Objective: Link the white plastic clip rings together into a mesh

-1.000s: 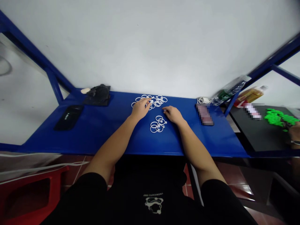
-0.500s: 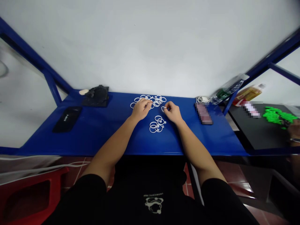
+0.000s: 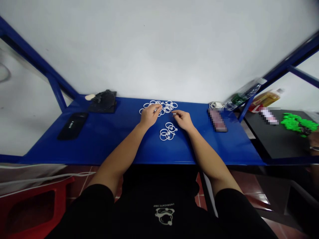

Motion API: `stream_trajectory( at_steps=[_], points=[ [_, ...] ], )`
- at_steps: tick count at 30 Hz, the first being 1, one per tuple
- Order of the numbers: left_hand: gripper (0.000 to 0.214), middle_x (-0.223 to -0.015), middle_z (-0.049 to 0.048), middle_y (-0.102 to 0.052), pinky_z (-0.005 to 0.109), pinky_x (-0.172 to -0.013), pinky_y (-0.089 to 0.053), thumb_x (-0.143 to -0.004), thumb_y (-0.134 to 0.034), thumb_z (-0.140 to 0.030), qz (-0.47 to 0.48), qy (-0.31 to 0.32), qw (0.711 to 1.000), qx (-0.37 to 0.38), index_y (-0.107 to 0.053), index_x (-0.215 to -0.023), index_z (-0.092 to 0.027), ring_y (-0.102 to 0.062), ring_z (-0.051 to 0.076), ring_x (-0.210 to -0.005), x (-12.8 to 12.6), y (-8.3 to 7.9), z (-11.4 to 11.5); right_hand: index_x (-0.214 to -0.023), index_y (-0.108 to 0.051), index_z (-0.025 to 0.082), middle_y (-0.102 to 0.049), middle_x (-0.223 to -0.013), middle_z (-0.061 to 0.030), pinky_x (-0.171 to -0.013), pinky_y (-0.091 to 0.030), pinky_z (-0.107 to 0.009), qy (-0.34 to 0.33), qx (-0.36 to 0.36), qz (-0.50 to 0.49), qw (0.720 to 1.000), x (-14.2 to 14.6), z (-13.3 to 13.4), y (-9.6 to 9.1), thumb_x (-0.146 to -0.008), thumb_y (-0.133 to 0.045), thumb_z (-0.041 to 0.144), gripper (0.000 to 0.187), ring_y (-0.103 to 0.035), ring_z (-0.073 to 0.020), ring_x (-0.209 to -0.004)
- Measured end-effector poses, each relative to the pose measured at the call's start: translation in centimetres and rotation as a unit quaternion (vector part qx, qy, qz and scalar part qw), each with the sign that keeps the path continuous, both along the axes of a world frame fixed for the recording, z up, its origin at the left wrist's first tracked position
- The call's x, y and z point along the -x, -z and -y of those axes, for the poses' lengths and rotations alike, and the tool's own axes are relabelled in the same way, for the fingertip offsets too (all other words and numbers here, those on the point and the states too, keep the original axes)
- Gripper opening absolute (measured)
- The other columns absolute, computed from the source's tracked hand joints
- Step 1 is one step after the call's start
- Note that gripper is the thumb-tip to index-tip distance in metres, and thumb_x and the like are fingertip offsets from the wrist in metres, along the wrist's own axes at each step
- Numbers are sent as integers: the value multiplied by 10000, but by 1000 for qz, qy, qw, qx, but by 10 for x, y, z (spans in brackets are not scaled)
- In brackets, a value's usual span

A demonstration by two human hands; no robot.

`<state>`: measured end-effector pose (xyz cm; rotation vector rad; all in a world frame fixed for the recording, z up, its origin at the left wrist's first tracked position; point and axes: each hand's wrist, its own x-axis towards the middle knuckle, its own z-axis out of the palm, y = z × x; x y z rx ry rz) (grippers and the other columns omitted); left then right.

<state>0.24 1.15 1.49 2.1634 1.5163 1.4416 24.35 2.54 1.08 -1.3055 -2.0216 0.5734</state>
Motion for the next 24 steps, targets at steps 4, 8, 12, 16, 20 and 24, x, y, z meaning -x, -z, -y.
stream_trajectory(
  at_steps=[4, 8, 12, 16, 20, 24],
  points=[
    [225, -1156, 96, -777, 313, -845, -579, -1047, -608, -281, 12, 8, 999, -38, -778, -1165, -193, -730, 180, -915, 0, 2, -1, -1189, -814, 214, -831, -1075, -62, -906, -584, -352, -2, -10, 6, 1000, 1, 1, -1, -945, -534, 240, 372, -760, -228, -934],
    [275, -1176, 99, -755, 281, -706, -554, -1048, -585, -279, 18, 14, 999, -38, -765, -1237, -192, -659, 130, -743, 1, 2, 0, -1179, -820, 206, -828, -1110, -72, -970, -573, -365, -8, -21, 9, 1000, 0, 1, -3, -952, -523, 227, 375, -765, -238, -1024],
    [277, -1173, 98, -752, 290, -737, -566, -1039, -563, -259, 13, 14, 1000, -17, -780, -1203, -203, -683, 157, -842, 1, 2, 1, -1146, -831, 208, -833, -1089, -64, -966, -576, -362, -11, -21, 15, 1000, 1, 2, -5, -938, -526, 202, 369, -770, -234, -1004],
    [286, -1167, 83, -764, 309, -790, -585, -993, -577, -215, -3, 24, 1000, 8, -800, -1173, -212, -696, 171, -860, 0, 2, 1, -1036, -849, 212, -837, -1048, -47, -923, -583, -337, -9, -21, 22, 1000, 2, 4, -6, -884, -556, 167, 333, -774, -225, -944],
    [313, -1157, 73, -776, 323, -812, -587, -986, -560, -203, -12, 29, 999, 20, -808, -1175, -225, -686, 166, -801, 0, 1, 3, -952, -851, 221, -838, -1003, -36, -883, -584, -330, 1, -20, 23, 1000, 1, 3, -7, -854, -560, 157, 314, -773, -231, -915],
    [301, -1129, 74, -779, 326, -810, -579, -993, -558, -219, -8, 43, 999, 7, -810, -1159, -213, -678, 161, -770, 0, 2, 2, -859, -838, 212, -830, -935, -41, -859, -580, -330, 0, -9, 9, 1000, 0, 2, -7, -843, -533, 152, 311, -769, -231, -878]
  ],
)
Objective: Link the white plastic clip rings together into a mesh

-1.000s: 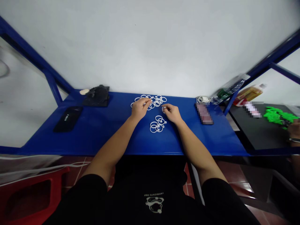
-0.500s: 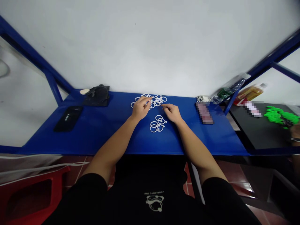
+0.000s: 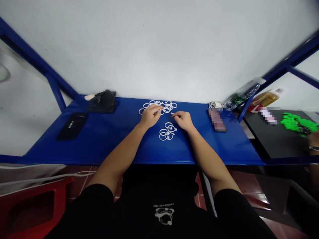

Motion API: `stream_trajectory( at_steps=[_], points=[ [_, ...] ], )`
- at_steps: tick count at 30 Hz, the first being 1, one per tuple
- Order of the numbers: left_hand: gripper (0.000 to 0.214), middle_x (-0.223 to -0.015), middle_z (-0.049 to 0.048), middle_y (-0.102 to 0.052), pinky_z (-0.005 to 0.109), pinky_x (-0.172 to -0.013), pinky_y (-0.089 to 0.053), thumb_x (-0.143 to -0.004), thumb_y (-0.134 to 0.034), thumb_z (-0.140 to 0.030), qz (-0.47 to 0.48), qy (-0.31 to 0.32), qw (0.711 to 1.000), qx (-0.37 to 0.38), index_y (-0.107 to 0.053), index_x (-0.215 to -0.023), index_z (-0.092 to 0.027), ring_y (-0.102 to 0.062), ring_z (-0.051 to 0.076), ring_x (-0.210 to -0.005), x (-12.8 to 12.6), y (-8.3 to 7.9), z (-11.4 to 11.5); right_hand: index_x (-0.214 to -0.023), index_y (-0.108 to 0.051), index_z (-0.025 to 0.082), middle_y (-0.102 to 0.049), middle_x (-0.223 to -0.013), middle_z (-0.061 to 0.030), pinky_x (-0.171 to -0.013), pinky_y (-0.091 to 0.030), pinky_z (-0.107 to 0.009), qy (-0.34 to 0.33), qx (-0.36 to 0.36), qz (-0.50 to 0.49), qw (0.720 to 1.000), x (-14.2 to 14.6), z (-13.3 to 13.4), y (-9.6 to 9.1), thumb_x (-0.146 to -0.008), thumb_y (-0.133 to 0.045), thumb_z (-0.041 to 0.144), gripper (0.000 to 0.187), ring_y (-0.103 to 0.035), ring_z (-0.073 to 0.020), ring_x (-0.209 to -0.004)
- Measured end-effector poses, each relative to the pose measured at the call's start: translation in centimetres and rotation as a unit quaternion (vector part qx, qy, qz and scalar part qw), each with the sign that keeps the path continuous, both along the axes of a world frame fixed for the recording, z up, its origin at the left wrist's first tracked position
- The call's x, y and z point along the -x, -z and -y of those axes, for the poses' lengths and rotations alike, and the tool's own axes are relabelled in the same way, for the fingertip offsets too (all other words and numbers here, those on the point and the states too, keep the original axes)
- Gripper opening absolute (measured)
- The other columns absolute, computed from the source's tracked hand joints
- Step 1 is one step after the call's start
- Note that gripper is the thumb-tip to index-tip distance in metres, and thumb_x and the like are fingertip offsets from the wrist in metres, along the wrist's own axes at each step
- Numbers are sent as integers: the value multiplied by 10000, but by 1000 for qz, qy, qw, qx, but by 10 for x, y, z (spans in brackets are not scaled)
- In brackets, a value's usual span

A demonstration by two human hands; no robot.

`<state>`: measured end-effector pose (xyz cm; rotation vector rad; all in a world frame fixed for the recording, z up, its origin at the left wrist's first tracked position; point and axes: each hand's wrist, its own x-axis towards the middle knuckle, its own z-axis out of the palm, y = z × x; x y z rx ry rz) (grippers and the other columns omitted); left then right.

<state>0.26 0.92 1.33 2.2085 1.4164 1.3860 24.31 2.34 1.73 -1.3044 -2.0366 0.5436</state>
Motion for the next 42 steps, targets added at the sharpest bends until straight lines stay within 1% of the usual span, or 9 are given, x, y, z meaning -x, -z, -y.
stream_trajectory(
  at_steps=[3, 9, 13, 15, 19, 25, 30, 36, 42],
  points=[
    [288, -1121, 74, -781, 324, -796, -575, -978, -577, -213, -6, -2, 1000, -2, -814, -1142, -213, -657, 150, -721, 0, 1, -1, -854, -825, 208, -815, -886, -36, -842, -576, -321, -13, 9, -16, 1000, 0, 1, 0, -850, -497, 149, 334, -759, -217, -842],
    [293, -1079, 62, -791, 313, -757, -574, -906, -588, -148, -24, -22, 999, 13, -828, -1059, -216, -662, 158, -729, 0, 0, -1, -1201, -758, 193, -818, -958, -28, -773, -545, -279, -102, 22, -4, 995, 3, 12, -3, -833, -538, 133, 433, -720, -174, -759],
    [289, -1016, 52, -800, 326, -783, -588, -850, -589, -97, -30, -27, 999, 17, -830, -961, -212, -701, 186, -810, 0, -3, -1, -965, -796, 195, -812, -984, -49, -834, -553, -299, -168, 13, 28, 985, 3, 13, -6, -841, -554, 154, 275, -734, -194, -841],
    [277, -988, 48, -803, 323, -781, -589, -827, -599, -81, -25, -20, 999, 12, -828, -921, -206, -705, 185, -803, 1, -5, -1, -954, -798, 198, -808, -1005, -60, -890, -562, -326, -147, -9, 32, 989, 2, 10, -4, -871, -536, 166, 276, -739, -211, -901],
    [244, -924, 33, -806, 303, -764, -582, -812, -628, -80, -30, 15, 999, 43, -826, -879, -205, -701, 168, -753, 1, -6, -1, -1195, -770, 190, -779, -1229, -95, -1033, -558, -407, -85, -40, 52, 994, 1, -1, 6, -918, -508, 163, 383, -720, -255, -1141],
    [270, -915, 22, -810, 310, -805, -579, -794, -612, -67, -69, 69, 991, 92, -826, -859, -219, -716, 169, -783, 1, -4, -2, -1571, -529, 239, -527, -1640, -81, -1165, -507, -479, -116, -12, 137, 984, 8, -7, 16, -987, -506, 191, 586, -553, -282, -1458],
    [268, -779, -11, -789, 287, -747, -550, -803, -570, -84, -96, 128, 976, 144, -796, -783, -227, -707, 147, -714, 0, -2, 1, -1541, -556, 236, -667, -1491, -83, -1077, -546, -408, -94, 8, 162, 982, 9, -3, 13, -1023, -464, 175, 529, -669, -261, -1298],
    [300, -803, -7, -806, 261, -685, -522, -807, -626, -140, -100, 165, 966, 173, -792, -1044, -215, -696, 130, -668, -6, 0, 10, -1486, -600, 195, -777, -1256, -111, -946, -548, -354, -47, 29, 157, 986, 10, 2, 6, -1058, -515, 309, 451, -728, -260, -1105],
    [278, -880, 7, -823, 304, -727, -547, -862, -633, -210, -135, 192, 957, 170, -843, -1038, -257, -714, 150, -700, -10, 2, 11, -1473, -602, 223, -811, -1046, -71, -827, -533, -325, 30, 72, 173, 982, 8, 1, 1, -1001, -653, 467, 534, -750, -274, -1002]
  ],
)
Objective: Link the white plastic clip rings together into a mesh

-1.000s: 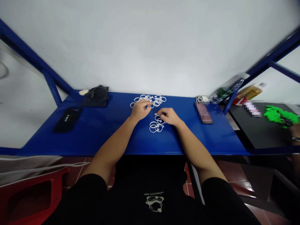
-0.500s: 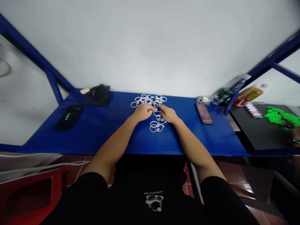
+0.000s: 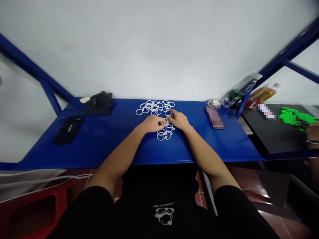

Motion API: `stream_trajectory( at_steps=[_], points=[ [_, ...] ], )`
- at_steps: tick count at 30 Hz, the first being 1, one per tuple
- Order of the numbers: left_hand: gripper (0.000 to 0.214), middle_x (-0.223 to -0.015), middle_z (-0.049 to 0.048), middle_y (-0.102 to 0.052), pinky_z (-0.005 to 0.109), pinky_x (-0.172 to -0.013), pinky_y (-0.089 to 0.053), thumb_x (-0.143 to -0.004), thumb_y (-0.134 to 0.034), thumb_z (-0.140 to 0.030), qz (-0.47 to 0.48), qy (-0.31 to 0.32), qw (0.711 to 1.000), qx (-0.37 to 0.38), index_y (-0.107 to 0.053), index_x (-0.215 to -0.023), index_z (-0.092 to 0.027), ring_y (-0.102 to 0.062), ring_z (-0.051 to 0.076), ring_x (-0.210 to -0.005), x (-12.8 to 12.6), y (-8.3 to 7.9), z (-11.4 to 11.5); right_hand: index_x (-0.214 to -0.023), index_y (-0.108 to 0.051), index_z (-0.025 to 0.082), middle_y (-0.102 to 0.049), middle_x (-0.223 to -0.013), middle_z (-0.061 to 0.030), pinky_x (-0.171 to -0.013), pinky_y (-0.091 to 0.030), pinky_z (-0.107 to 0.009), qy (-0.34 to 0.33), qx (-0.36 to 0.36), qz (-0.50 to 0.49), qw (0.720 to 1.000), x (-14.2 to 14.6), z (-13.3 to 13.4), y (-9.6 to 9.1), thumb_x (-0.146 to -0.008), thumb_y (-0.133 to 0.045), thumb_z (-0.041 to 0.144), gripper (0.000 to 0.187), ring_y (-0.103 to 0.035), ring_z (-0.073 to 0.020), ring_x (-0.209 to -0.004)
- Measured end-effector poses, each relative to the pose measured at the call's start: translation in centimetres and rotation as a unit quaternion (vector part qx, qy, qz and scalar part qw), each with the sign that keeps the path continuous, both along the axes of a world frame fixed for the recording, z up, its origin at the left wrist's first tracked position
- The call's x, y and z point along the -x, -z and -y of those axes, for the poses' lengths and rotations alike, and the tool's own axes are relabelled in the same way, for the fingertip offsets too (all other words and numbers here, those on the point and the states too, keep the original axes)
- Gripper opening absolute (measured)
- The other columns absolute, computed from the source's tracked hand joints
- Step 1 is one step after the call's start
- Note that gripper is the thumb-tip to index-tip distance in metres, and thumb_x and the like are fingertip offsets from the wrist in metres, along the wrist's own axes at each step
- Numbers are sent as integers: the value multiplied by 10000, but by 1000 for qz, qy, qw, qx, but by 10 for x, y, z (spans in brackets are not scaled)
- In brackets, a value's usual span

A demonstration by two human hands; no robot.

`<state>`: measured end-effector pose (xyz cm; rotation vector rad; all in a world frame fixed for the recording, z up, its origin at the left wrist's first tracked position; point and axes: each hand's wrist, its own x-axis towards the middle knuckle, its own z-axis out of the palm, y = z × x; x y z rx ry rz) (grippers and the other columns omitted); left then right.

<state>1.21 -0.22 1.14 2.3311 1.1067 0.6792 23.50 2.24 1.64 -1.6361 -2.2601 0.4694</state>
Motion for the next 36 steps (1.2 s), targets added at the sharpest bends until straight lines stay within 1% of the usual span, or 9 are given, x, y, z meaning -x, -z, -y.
stream_trajectory(
  at_steps=[4, 8, 11, 14, 18, 21, 27, 31, 36],
  points=[
    [182, -943, 5, -812, 314, -751, -540, -881, -674, -231, -24, 26, 999, -27, -842, -936, -276, -713, 156, -765, -2, -1, 1, -1497, -575, 232, -809, -1030, -56, -827, -534, -329, 23, 8, 0, 1000, -3, 0, -4, -949, -719, 448, 606, -749, -277, -1000],
    [131, -979, 24, -774, 319, -781, -551, -926, -691, -266, 0, -26, 997, -73, -818, -952, -252, -709, 170, -844, -6, 0, 1, -1478, -589, 228, -808, -1048, -59, -841, -538, -334, 36, 19, -1, 999, -3, 0, -7, -936, -729, 463, 607, -746, -273, -1003],
    [173, -1153, 58, -753, 365, -907, -574, -959, -702, -307, 28, -48, 994, -93, -793, -1089, -239, -713, 206, -1025, -8, 2, -1, -1367, -687, 221, -809, -1089, -86, -859, -538, -341, 47, 21, 17, 999, -4, 0, -10, -955, -689, 509, 503, -739, -284, -1046],
    [275, -1245, 76, -740, 440, -1042, -549, -949, -741, -327, 18, -17, 996, -85, -759, -1209, -241, -678, 251, -1179, -6, 4, -2, -1186, -780, 239, -809, -1114, -84, -847, -530, -324, 54, 30, 36, 997, -6, -2, -12, -947, -673, 447, 334, -734, -275, -1047],
    [378, -1130, 58, -773, 429, -981, -568, -915, -769, -320, 1, -11, 999, -35, -733, -1286, -254, -703, 241, -1065, -5, 7, -1, -1038, -797, 250, -812, -1024, -46, -779, -507, -293, 67, 24, 18, 997, -9, -1, -12, -874, -660, 281, 216, -730, -242, -948],
    [416, -1085, 43, -782, 383, -908, -579, -902, -773, -331, 15, -10, 1000, -15, -725, -1310, -259, -712, 201, -939, -7, 7, 0, -992, -776, 232, -789, -882, -29, -741, -491, -281, 59, -20, -38, 997, -9, 1, -11, -863, -617, 236, 205, -711, -210, -829],
    [418, -1174, 70, -756, 360, -898, -578, -966, -695, -244, 94, -117, 984, -97, -670, -1383, -224, -673, 155, -838, -5, 3, -5, -1016, -695, 204, -737, -847, -30, -701, -505, -279, -24, -80, -222, 971, -4, 11, -10, -919, -581, 371, 224, -631, -167, -692],
    [433, -1329, 96, -697, 357, -918, -577, -992, -670, -239, 103, -114, 980, -123, -637, -1424, -231, -668, 139, -832, -3, 2, -6, -946, -654, 220, -703, -829, -17, -692, -492, -279, -90, -69, -229, 967, 2, 19, -9, -902, -547, 336, 164, -607, -165, -698],
    [199, -1052, 65, -764, 343, -863, -556, -1039, -583, -228, 46, -57, 990, -121, -759, -1130, -215, -697, 184, -911, -5, 5, -4, -980, -679, 220, -711, -829, -16, -734, -501, -284, -119, -58, -208, 969, 4, 20, -7, -892, -514, 284, 198, -620, -172, -720]
  ],
)
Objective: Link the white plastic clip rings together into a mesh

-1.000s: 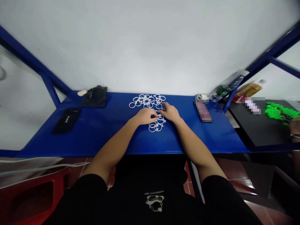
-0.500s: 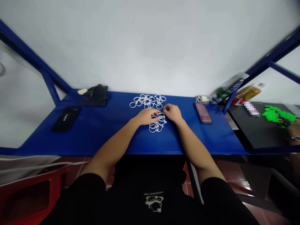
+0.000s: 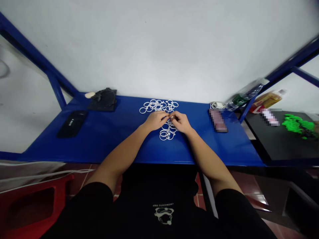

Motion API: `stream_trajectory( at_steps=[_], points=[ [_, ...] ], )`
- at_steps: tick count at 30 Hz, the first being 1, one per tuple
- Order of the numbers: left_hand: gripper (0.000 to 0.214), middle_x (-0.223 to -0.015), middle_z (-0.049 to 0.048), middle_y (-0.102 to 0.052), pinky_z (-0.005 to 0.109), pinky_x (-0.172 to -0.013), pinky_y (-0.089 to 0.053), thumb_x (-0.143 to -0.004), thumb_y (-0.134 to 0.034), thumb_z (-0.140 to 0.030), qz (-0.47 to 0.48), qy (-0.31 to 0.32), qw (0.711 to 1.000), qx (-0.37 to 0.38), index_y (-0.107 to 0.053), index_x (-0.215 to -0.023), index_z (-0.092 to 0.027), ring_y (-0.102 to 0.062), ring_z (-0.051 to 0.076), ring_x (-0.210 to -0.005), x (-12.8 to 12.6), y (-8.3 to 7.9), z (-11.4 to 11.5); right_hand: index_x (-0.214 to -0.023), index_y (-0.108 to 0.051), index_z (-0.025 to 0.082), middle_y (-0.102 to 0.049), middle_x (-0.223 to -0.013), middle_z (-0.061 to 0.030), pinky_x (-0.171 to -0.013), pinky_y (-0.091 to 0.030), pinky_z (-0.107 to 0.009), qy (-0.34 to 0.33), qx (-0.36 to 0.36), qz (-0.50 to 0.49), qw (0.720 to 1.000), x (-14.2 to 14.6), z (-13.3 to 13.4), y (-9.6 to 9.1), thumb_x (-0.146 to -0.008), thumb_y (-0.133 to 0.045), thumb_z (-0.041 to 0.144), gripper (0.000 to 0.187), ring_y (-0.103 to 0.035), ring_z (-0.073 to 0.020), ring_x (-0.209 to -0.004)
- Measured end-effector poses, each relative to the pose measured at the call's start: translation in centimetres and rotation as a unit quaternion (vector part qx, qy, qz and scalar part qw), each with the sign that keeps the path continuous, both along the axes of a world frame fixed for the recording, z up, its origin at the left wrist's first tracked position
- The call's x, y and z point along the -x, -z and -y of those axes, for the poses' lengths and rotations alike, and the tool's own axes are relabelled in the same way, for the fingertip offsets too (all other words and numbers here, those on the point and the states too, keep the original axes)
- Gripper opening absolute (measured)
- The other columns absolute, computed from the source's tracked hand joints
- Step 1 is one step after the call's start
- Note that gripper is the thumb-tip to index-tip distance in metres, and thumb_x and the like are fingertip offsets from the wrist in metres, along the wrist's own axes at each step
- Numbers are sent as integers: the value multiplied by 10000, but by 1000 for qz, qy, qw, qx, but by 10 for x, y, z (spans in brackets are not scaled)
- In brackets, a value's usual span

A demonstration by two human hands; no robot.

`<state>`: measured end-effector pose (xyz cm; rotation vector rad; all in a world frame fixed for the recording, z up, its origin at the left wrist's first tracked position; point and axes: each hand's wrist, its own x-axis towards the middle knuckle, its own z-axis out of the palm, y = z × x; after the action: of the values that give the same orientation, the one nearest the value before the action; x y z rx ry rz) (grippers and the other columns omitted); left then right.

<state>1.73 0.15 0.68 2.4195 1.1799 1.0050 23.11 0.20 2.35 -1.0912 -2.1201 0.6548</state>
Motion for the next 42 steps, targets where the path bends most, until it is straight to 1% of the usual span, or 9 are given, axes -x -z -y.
stream_trajectory(
  at_steps=[3, 13, 18, 20, 24, 28, 31, 37, 42],
  points=[
    [201, -966, 57, -760, 328, -827, -542, -1047, -567, -232, -18, -1, 1000, 4, -766, -1063, -207, -699, 184, -888, -1, 1, 0, -958, -697, 209, -749, -892, -33, -788, -521, -296, -18, -4, -12, 1000, -1, -2, -1, -869, -484, 236, 232, -674, -184, -788],
    [195, -1041, 64, -758, 337, -848, -553, -1070, -554, -257, -8, 23, 1000, -17, -743, -1065, -208, -702, 183, -925, -5, -2, 3, -808, -684, 217, -737, -842, -36, -839, -540, -320, -3, -9, -7, 1000, -2, -5, -1, -862, -432, 184, 260, -684, -198, -802],
    [185, -1074, 78, -759, 356, -881, -560, -1060, -569, -269, 32, -28, 999, -35, -738, -1105, -207, -703, 193, -971, -1, -8, 3, -1314, -661, 209, -727, -1263, -99, -908, -560, -379, 39, -45, -13, 998, -3, -7, 4, -907, -436, 176, 466, -684, -216, -907],
    [173, -1052, 73, -768, 348, -863, -559, -1045, -590, -269, 36, -44, 998, -29, -748, -1077, -207, -708, 188, -942, 3, -9, 1, -1395, -635, 222, -687, -1371, -112, -962, -556, -402, 47, -45, 20, 998, -4, -10, 6, -933, -471, 205, 491, -684, -242, -1034],
    [133, -932, 24, -783, 317, -800, -543, -992, -665, -283, 6, -36, 999, 13, -764, -1058, -225, -716, 172, -838, 6, -4, -2, -1274, -732, 219, -741, -1279, -101, -1023, -529, -397, 41, -7, 117, 992, -5, -17, 9, -975, -515, 248, 370, -674, -261, -1174],
    [320, -803, -11, -777, 298, -728, -520, -1018, -628, -296, 1, -42, 998, 48, -701, -1322, -227, -714, 163, -721, 2, -1, 0, -1273, -742, 229, -792, -1065, -60, -864, -537, -336, 57, 22, 174, 983, -3, -18, 7, -988, -599, 327, 334, -717, -229, -951],
    [360, -758, -16, -762, 300, -729, -524, -1033, -605, -304, 7, -55, 998, 43, -677, -1375, -217, -716, 167, -709, 2, -1, 1, -1276, -735, 237, -793, -964, -34, -779, -517, -301, 67, 36, 192, 979, -2, -16, 5, -948, -699, 398, 368, -714, -212, -853],
    [213, -1034, 45, -810, 345, -835, -572, -986, -678, -274, 1, -53, 998, 45, -773, -1174, -244, -744, 197, -900, 4, 6, -6, -1363, -695, 245, -809, -968, -32, -778, -529, -295, 89, 61, 216, 970, -2, -16, 3, -923, -696, 323, 447, -736, -222, -875],
    [235, -1062, 55, -785, 343, -832, -563, -985, -690, -258, -8, -34, 998, 51, -754, -1208, -224, -715, 182, -857, 4, 11, -9, -1407, -692, 227, -817, -1080, -63, -868, -558, -333, 119, 32, 181, 976, -2, -16, 6, -901, -587, 179, 518, -745, -250, -979]
  ],
)
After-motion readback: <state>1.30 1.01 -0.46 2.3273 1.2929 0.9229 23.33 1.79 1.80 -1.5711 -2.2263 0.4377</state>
